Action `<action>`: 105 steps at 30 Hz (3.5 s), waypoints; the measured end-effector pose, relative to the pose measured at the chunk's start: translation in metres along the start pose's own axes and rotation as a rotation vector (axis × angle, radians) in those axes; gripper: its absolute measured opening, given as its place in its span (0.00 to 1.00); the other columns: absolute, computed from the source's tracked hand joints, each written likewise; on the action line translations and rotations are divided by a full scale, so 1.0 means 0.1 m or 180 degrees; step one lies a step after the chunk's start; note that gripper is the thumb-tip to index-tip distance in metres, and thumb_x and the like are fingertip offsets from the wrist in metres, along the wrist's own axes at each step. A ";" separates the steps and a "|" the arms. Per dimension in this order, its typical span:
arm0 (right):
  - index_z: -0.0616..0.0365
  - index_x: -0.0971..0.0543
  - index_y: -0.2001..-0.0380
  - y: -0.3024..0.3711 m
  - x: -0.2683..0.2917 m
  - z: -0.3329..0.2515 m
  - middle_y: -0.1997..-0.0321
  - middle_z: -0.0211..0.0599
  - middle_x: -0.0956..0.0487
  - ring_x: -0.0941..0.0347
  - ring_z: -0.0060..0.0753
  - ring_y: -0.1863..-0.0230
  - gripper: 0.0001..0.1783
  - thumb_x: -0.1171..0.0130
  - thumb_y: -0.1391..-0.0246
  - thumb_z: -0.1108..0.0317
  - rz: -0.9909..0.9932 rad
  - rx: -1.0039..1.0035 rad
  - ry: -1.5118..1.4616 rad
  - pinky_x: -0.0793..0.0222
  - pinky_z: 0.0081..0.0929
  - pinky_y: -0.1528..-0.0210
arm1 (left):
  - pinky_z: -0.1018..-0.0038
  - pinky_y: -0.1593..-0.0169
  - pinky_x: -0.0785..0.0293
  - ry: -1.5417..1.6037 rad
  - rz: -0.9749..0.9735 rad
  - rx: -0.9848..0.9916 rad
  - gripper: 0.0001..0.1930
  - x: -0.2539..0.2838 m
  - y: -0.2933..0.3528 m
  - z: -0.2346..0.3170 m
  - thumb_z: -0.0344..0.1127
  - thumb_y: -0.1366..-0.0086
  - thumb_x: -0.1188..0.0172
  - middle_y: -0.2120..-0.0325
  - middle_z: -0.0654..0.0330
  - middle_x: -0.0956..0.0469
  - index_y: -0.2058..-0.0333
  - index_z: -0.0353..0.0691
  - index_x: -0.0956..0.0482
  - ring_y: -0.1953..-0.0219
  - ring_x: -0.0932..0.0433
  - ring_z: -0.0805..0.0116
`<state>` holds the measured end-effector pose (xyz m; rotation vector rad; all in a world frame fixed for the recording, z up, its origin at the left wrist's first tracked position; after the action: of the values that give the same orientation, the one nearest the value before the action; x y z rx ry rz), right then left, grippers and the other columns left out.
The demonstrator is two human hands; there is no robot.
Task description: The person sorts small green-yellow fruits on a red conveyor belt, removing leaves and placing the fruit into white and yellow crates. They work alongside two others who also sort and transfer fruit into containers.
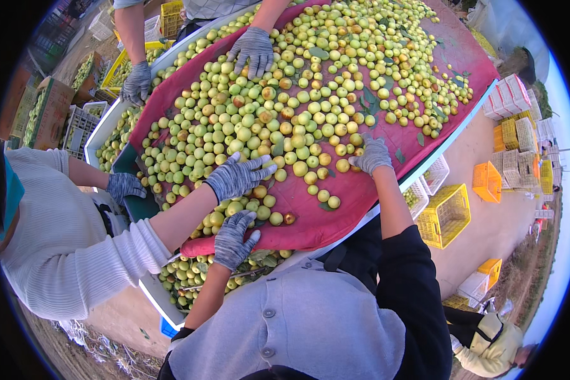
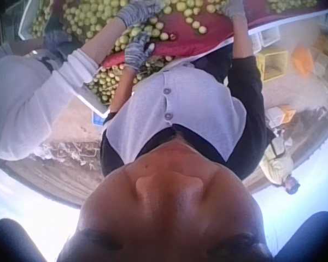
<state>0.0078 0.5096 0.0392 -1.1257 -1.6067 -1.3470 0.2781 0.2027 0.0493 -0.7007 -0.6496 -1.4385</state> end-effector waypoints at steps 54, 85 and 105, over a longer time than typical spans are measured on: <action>0.48 0.28 0.42 0.53 -1.02 -3.01 0.40 0.42 0.29 0.33 0.45 0.39 0.27 0.44 0.44 0.54 0.0265 0.3444 -0.1337 0.35 0.41 0.38 | 0.64 0.71 0.22 0.0611 0.0901 0.0326 0.09 -0.10 -0.12 -0.16 0.35 0.44 0.37 0.72 0.57 0.20 0.64 0.45 0.19 0.75 0.20 0.56; 0.52 0.22 0.48 -0.70 -0.39 -1.23 0.43 0.46 0.27 0.33 0.47 0.40 0.25 0.35 0.50 0.58 0.1472 0.1792 -0.1319 0.38 0.39 0.36 | 0.64 0.75 0.23 -0.0150 0.0778 0.0295 0.12 -0.21 -0.13 -0.11 0.42 0.45 0.37 0.71 0.58 0.21 0.62 0.48 0.19 0.77 0.21 0.58; 0.47 0.27 0.44 1.00 -0.82 -2.38 0.44 0.46 0.27 0.31 0.49 0.42 0.29 0.38 0.48 0.49 0.0010 0.3174 -0.1510 0.37 0.44 0.38 | 0.64 0.74 0.25 0.0042 0.1123 -0.0084 0.08 -0.10 -0.07 0.02 0.39 0.43 0.38 0.74 0.60 0.22 0.65 0.47 0.19 0.77 0.22 0.58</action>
<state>0.1307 0.2682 0.0375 -0.8081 -2.2062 -0.1303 0.2712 0.2100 0.0432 -0.7830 -0.4695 -1.1260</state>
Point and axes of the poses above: each hand's wrist, its own y-axis away from the middle knuckle, its own x-axis out of the back of the hand, z = x × y, the point moved 10 cm from there along -y, towards the middle knuckle
